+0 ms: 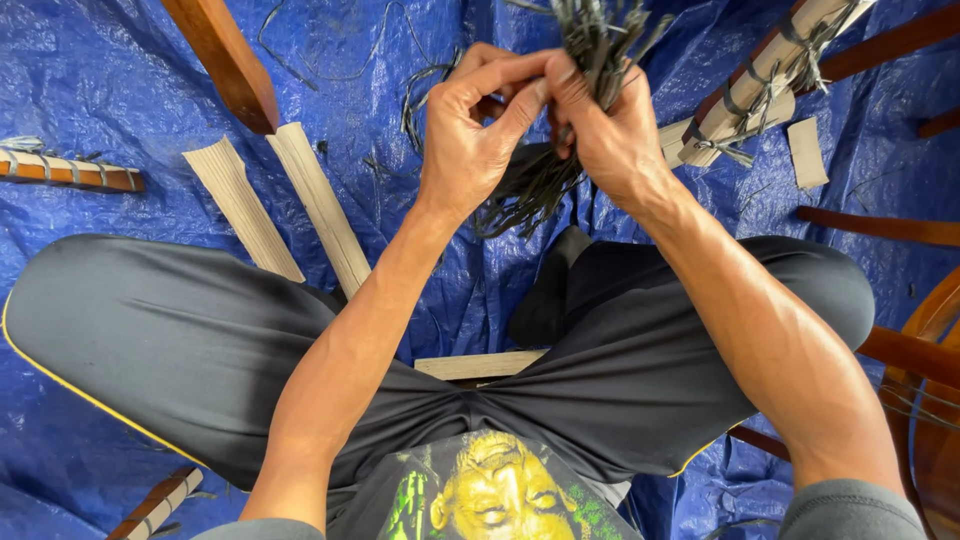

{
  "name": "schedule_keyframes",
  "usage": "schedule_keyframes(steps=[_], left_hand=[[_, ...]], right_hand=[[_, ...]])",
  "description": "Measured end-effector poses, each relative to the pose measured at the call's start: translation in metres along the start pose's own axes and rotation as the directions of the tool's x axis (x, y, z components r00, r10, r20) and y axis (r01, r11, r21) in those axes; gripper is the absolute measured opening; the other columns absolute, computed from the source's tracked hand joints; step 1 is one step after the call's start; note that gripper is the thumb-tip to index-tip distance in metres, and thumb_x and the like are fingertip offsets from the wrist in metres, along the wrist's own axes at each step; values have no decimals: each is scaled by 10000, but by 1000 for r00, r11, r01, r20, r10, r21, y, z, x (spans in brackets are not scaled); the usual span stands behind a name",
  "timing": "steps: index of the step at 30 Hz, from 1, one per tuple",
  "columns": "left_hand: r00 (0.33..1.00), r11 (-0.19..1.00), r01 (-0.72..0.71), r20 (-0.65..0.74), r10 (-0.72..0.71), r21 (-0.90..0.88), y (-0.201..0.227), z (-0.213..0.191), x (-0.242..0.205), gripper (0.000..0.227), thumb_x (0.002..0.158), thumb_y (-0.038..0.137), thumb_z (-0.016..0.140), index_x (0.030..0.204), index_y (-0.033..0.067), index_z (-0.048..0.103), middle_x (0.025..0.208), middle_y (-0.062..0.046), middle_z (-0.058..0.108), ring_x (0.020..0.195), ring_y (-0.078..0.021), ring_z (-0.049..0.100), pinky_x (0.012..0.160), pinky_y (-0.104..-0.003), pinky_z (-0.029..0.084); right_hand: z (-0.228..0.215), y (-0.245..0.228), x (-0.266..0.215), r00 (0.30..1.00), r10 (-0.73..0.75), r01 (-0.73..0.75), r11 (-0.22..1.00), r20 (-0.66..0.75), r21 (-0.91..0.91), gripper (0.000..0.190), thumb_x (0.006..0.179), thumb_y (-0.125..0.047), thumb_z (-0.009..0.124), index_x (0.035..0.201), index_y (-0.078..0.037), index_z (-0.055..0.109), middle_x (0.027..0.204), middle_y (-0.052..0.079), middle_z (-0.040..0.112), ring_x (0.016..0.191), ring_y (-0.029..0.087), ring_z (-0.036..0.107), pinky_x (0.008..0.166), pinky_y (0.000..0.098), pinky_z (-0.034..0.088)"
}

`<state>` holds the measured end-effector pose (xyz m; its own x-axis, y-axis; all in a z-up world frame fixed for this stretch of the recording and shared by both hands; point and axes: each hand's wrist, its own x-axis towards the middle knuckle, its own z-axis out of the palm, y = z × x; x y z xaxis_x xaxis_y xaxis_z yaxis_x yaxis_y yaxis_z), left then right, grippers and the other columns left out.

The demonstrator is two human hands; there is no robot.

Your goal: Organizing and bundling long black plastic straps for furniture weaving.

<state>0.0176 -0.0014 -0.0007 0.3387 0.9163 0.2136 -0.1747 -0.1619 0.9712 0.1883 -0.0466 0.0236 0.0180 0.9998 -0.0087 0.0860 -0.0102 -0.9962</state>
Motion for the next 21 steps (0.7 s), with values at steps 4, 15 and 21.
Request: schedule_keyframes(steps=[4,15,21], left_hand=[[986,987,-67,143,88,-146,-26,-8,2,248,1091,124,732,1333,73,720,1091,7,655,895,-63,611,862,-270,518],[639,159,386,-139,-757,909,-229,-36,-163,251,812,381,800,925,157,788,1368,-144,536,1264,-374,510,992,-488,484],[753,104,283,-154,-639,953,-266,-42,-196,355,761,318,823,1018,81,761,1305,-137,599,1215,-361,568,981,-499,495]], right_hand=[[-9,4,0,981,12,-25,998,-193,-63,389,1117,-405,578,961,-54,644,695,-8,568,614,105,598,522,270,475],[-22,-3,3,952,-155,170,985,-266,37,374,1132,-377,523,971,-41,537,950,86,671,789,171,702,696,331,597],[-37,10,3,958,-119,163,975,-262,153,333,1204,-334,590,1112,-16,563,974,109,666,684,168,627,698,352,590]])
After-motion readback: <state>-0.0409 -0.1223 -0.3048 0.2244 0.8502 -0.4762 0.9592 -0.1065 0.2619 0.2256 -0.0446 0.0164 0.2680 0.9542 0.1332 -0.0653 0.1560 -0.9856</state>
